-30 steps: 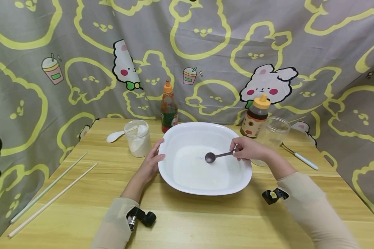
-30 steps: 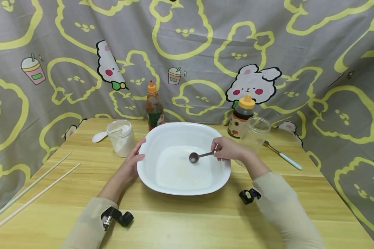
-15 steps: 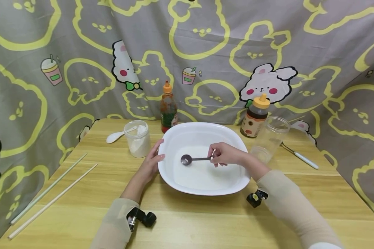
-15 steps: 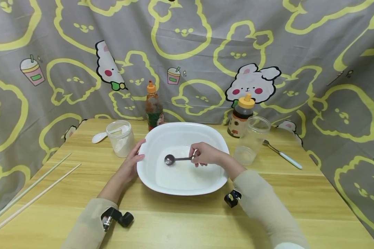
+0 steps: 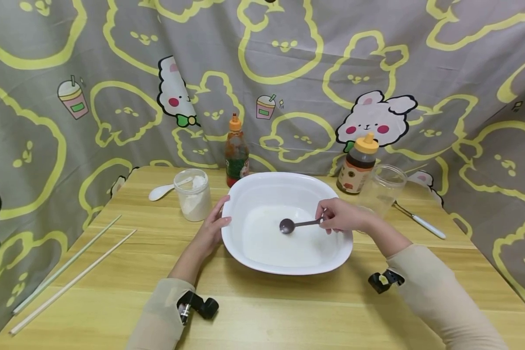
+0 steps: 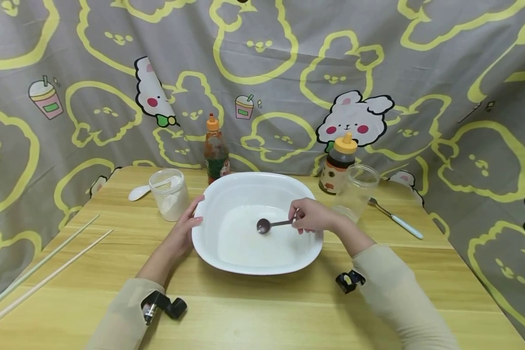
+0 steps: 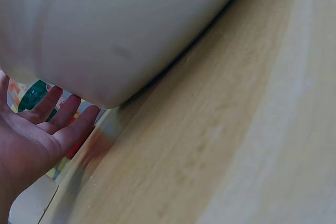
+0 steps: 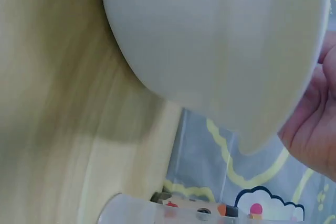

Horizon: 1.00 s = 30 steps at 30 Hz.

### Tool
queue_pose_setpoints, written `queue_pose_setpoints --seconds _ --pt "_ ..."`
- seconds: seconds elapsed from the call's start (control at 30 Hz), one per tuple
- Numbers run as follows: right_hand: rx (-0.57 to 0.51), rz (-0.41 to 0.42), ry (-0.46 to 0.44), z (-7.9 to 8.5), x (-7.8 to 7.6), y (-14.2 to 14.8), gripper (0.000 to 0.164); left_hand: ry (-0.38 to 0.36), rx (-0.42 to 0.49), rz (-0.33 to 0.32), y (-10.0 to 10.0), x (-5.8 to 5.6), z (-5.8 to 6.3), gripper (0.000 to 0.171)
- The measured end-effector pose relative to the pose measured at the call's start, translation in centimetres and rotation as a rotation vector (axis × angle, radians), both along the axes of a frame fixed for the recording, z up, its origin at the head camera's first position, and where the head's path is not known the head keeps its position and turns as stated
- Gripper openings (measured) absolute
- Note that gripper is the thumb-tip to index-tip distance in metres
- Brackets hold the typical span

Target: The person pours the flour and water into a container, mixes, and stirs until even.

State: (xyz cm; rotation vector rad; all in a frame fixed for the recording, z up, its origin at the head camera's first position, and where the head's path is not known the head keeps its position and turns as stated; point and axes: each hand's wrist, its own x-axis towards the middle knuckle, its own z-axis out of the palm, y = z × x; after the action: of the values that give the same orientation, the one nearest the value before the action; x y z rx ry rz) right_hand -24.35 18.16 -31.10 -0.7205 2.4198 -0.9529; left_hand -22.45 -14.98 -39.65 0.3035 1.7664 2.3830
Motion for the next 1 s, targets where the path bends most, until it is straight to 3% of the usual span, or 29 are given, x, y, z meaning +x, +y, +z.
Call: queue_pose_setpoints --seconds 0.1,0.23,0.4,0.57,0.8,1.0 --pt "0.014 -0.057 0.011 -0.1 -0.6 -0.2 0.009 -0.002 -0.003 0.001 0.0 0.0 0.0 0.063" --pt "-0.006 -0.074 0.010 -0.7 -1.4 -1.5 0.010 -0.004 -0.003 0.000 0.0 0.0 0.0 0.063" --pt "-0.057 -0.014 -0.014 -1.6 -1.7 -3.5 0.010 -0.003 0.002 -0.003 0.0 0.0 0.0 0.063" --pt "-0.071 0.071 -0.074 -1.7 -0.6 -4.3 0.007 0.003 0.000 -0.005 0.0 0.0 0.0 0.062" --pt "-0.049 0.145 -0.103 -0.9 0.6 -2.2 0.006 0.001 -0.011 0.003 0.0 0.0 0.0 0.062" --pt "-0.019 0.050 -0.047 -0.1 0.0 0.5 0.006 0.000 -0.005 -0.007 0.0 0.0 0.0 0.062"
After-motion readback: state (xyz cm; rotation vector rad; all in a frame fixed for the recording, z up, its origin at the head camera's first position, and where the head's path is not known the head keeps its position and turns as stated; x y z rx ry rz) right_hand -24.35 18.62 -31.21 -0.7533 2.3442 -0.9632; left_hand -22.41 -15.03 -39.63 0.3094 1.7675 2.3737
